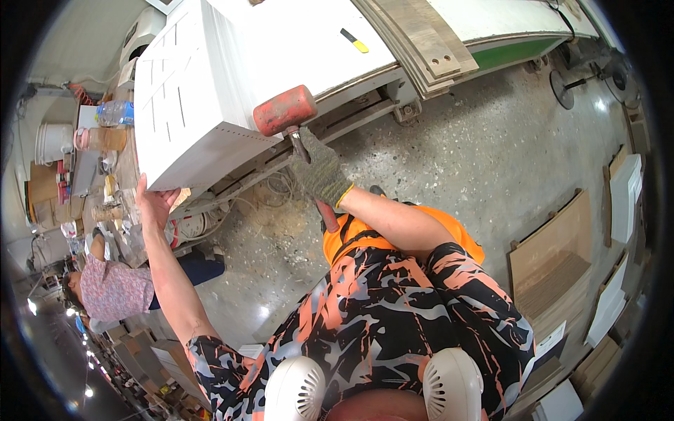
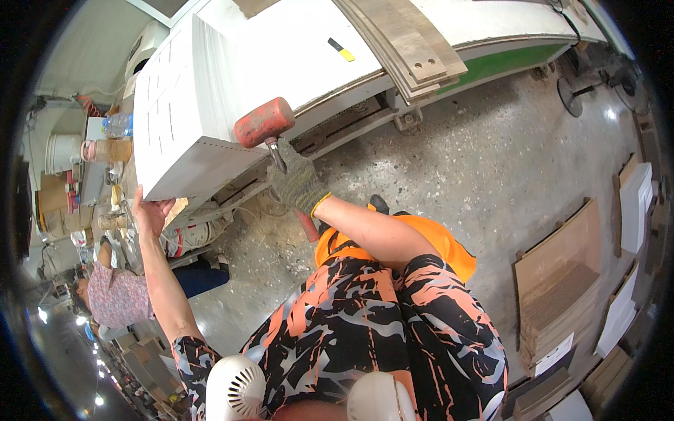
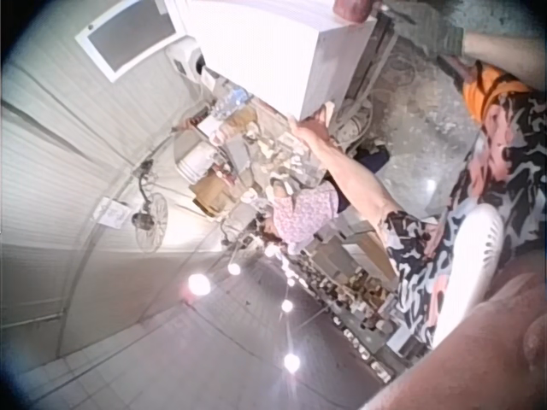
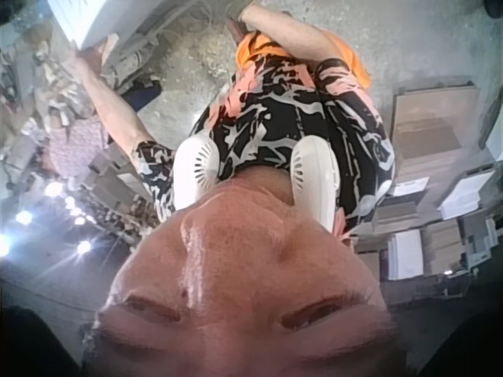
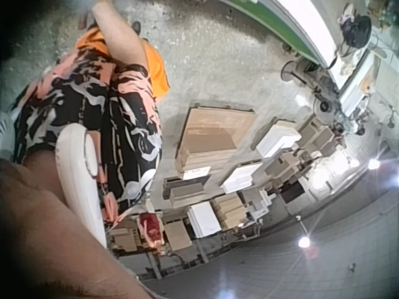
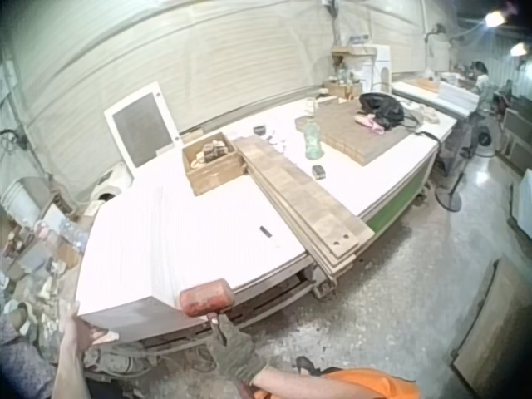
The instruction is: The person assembles a white wooden cabinet by hammering panels into place with a rubber mallet and scraping excess material from the edges with a tool.
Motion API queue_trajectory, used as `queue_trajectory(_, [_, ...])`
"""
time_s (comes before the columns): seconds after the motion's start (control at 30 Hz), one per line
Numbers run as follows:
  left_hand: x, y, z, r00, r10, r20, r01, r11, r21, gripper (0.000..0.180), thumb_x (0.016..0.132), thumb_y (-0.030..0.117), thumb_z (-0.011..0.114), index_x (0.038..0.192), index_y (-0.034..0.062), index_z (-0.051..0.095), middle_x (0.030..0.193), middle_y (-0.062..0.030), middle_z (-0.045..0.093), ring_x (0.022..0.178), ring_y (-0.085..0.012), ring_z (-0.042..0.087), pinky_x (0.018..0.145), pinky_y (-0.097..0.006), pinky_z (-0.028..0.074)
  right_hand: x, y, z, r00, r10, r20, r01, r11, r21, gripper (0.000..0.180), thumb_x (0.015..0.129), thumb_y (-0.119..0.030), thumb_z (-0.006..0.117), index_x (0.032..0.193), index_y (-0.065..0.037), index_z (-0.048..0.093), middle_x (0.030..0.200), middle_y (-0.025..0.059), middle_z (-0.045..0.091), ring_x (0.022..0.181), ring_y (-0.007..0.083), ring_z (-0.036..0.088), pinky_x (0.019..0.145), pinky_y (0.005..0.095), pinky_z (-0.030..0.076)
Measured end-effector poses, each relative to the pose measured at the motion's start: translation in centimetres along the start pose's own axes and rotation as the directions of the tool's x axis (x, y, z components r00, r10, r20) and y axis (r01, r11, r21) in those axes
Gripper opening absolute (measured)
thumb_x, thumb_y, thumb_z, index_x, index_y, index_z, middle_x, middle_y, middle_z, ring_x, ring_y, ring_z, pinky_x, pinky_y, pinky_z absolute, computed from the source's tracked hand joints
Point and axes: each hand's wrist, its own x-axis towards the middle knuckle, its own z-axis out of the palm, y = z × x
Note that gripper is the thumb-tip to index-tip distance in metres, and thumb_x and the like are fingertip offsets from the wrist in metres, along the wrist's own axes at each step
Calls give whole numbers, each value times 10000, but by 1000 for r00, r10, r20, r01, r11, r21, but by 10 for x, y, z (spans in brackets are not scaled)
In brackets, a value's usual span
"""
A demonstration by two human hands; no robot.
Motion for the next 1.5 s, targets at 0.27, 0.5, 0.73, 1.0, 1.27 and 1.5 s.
queue_trajectory(0.27, [-2,1,2,1000,5,-19,-5,1000,25,849,840,556,574,1367,-64,331,1284,-249,472,1115,-372,565,961,-466,490,-6,10,5,998,-53,-25,52,998,-46,539,806,-152,617,1291,15,448,878,250,602,798,415,603,711,442,488])
queue_trajectory(0.5, [0,1,0,1000,19,24,-19,999,28,888,831,558,590,1368,-88,302,1290,-264,456,1130,-380,551,970,-474,480,0,1,0,999,-33,-4,33,999,12,520,809,-145,608,1279,17,457,859,254,597,779,413,607,691,431,490])
queue_trajectory(0.73, [-2,-1,1,1000,17,-12,-16,1000,25,896,831,562,588,1364,-96,295,1284,-275,453,1125,-386,552,969,-472,478,2,-6,-3,999,-29,25,29,1000,-2,483,815,-149,606,1250,12,472,851,243,600,771,405,615,679,436,487])
queue_trajectory(1.0, [3,-1,-3,1000,3,-8,-3,1000,-3,815,847,534,582,1341,-74,355,1273,-250,486,1103,-374,571,927,-469,509,3,-2,-1,999,-30,-12,30,1000,6,484,815,-152,610,1248,11,468,819,236,595,752,410,612,663,448,483])
queue_trajectory(1.27, [1,0,0,1000,4,-12,-4,1000,-8,798,846,526,587,1344,-59,372,1277,-245,494,1127,-369,560,950,-483,492,6,-8,-1,992,-125,-32,125,992,-1,525,816,-145,611,1282,34,448,820,236,599,744,415,609,656,455,485])
queue_trajectory(1.5, [1,0,-1,1000,7,6,-7,1000,7,828,847,529,580,1372,-55,319,1280,-269,476,1124,-379,565,965,-480,488,14,-27,-9,989,-147,5,147,989,22,498,818,-124,600,1265,46,463,824,246,603,760,414,613,670,451,489])
